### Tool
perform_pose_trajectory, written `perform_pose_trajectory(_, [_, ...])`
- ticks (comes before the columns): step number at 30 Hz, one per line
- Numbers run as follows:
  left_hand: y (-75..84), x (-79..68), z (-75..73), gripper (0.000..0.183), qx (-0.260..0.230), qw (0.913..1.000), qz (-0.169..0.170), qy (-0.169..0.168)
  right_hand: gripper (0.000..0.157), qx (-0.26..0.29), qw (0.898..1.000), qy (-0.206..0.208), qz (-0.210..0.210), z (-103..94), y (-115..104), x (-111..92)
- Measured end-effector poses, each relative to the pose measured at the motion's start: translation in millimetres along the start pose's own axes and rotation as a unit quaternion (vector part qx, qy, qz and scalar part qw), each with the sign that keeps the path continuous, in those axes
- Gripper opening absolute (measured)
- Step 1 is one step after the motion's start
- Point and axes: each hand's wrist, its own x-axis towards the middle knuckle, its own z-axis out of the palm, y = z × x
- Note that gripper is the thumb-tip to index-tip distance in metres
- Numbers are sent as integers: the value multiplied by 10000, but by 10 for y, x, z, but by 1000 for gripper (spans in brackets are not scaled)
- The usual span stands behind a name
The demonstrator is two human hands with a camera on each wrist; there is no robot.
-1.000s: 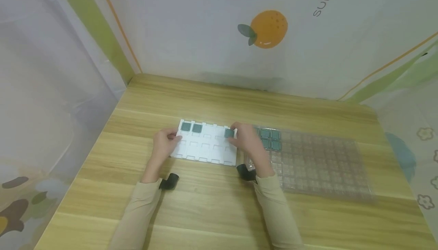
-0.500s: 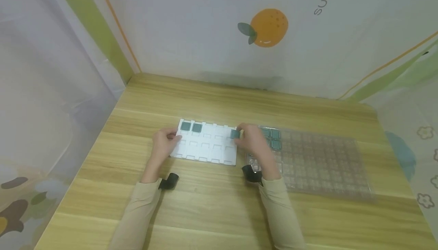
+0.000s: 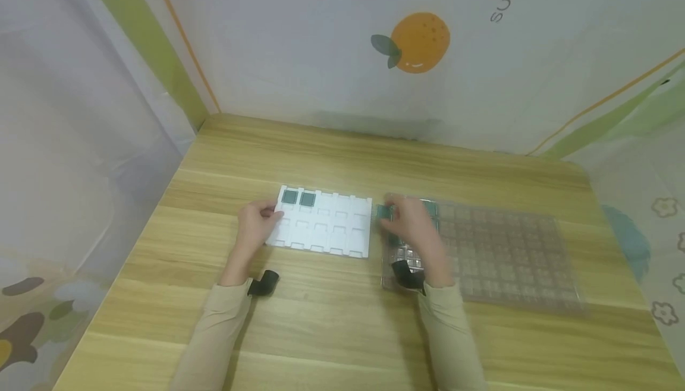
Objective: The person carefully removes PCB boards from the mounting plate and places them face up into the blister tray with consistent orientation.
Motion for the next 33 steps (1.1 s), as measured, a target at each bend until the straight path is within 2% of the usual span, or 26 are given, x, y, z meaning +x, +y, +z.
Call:
perform_pose_trajectory(12, [3,1,-1,28,5,10000,12,-34,30,-34,9997,-115,202,-131,217,-160])
perform_pose_trajectory(23, [2,5,0,28,62,10000,0,-18,36,38,9955,-549,777,-199,408,-305])
perform_pose_trajectory(33, [9,3,-7,29,101,9999,5,-41,27,-215,9956,-617,669,-115,520,-380])
